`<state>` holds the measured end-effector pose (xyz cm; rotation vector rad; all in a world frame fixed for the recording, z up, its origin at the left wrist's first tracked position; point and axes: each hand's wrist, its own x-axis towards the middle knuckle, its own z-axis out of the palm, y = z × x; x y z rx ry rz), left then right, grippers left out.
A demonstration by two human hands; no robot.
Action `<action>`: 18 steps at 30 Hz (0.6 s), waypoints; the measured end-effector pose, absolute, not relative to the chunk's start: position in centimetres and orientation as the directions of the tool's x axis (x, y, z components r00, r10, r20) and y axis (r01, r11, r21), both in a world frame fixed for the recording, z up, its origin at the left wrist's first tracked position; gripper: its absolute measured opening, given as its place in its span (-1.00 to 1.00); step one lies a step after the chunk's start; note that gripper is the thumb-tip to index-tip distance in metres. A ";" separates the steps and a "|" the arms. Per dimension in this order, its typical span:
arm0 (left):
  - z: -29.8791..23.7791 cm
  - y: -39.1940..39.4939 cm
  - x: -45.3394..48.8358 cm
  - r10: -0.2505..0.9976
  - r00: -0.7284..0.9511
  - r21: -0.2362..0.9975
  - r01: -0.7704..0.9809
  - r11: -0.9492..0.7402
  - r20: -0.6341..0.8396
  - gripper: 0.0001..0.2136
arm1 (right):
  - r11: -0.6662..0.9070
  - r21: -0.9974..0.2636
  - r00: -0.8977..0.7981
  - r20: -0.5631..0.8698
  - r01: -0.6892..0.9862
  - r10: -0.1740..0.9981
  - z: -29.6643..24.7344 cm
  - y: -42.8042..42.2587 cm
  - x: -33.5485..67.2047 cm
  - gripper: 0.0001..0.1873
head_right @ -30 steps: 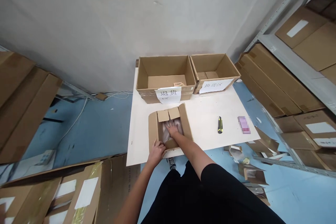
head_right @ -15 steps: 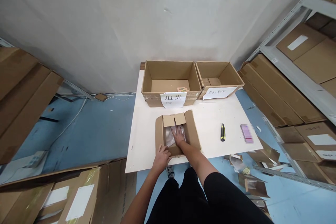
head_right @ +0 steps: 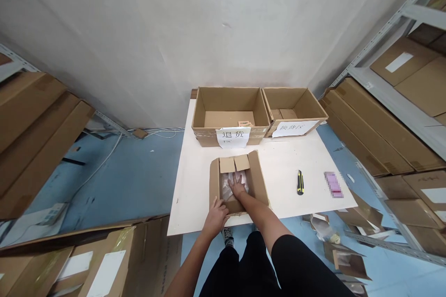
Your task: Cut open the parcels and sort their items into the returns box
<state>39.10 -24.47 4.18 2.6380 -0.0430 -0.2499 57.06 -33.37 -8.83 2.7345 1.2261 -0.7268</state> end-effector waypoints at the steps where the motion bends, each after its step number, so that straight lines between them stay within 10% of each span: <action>1: 4.3 -24.5 39.1 -0.068 0.984 0.471 0.018 -0.882 -0.166 -0.87 | -0.689 -0.114 0.578 -0.459 0.715 0.675 -8.6 -33.5 57.1 -0.20; 18: 4.5 -24.5 40.8 0.016 0.983 0.458 0.100 -0.883 -0.182 -0.81 | -0.686 -0.082 0.640 -0.295 0.723 0.710 3.5 -36.2 57.2 -0.40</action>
